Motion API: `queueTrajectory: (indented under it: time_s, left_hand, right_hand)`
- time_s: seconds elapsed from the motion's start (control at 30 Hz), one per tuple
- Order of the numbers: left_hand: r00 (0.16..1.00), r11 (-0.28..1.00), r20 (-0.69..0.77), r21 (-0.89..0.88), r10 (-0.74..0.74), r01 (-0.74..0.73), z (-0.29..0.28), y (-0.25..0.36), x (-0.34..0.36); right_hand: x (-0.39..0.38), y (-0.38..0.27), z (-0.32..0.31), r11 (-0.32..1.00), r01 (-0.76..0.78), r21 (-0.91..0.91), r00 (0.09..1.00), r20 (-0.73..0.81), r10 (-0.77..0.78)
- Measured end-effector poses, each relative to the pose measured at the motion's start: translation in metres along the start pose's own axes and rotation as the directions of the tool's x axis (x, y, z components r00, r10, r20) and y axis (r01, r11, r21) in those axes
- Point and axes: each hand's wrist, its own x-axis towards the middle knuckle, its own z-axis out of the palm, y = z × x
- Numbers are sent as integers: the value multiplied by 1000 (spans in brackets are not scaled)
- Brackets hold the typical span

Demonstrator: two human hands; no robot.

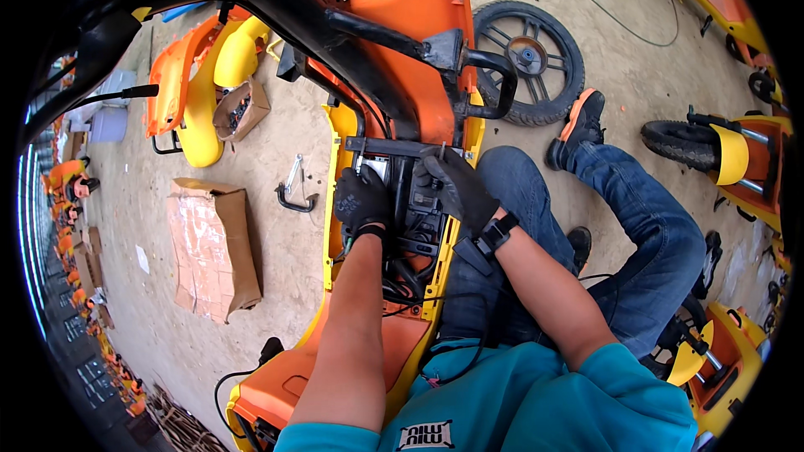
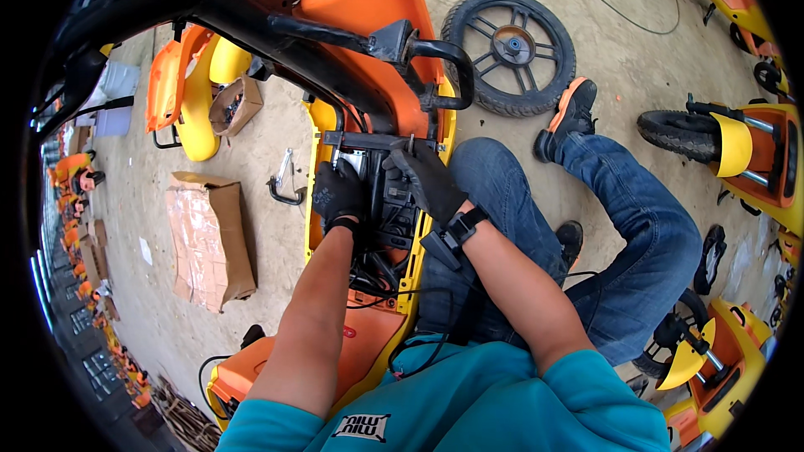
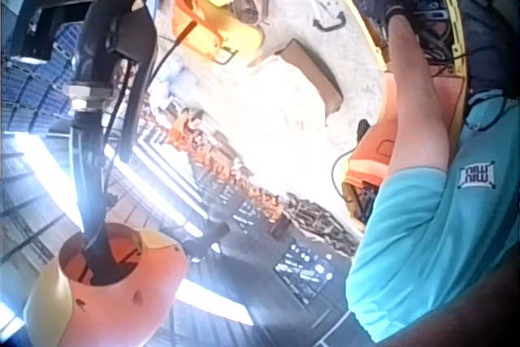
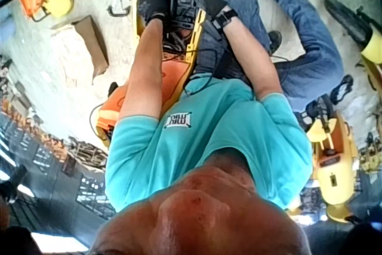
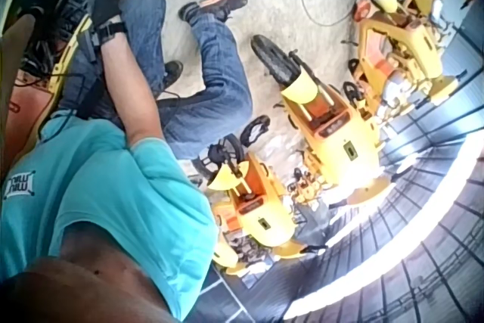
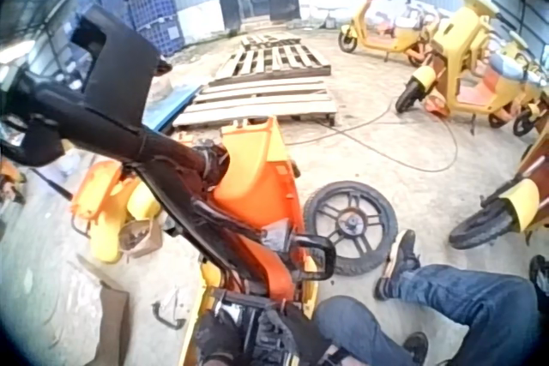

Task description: The person works on the internal wiring and frame of an orange and yellow scooter, using a small tool to manipulate wires and fasteners near the battery compartment and handlebar column while seated on the ground.

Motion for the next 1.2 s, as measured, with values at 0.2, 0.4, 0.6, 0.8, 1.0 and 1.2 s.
queueTrajectory:
  time_s: [0.2,0.4,0.6,0.8,1.0,1.2]
  left_hand:
    - [1000,1000,-18,7,15,-14,5,-3,1]
    - [1000,1000,3,18,2,-2,4,-2,1]
    - [1000,1000,13,15,0,0,5,-4,-1]
    - [1000,1000,-19,26,12,-12,6,-6,0]
    - [998,999,-49,22,32,-31,5,-1,-1]
    - [996,999,-79,13,32,-31,6,-7,-1]
  right_hand:
    - [0,1,-1,1000,26,-15,1000,14,-25]
    - [2,1,-2,1000,11,-3,1000,11,-11]
    - [-1,1,0,1000,8,-5,1000,11,-8]
    - [-1,1,1,1000,-6,-12,1000,19,7]
    - [-1,0,-3,1000,-9,30,1000,-3,9]
    - [-2,0,0,999,2,43,999,38,-3]
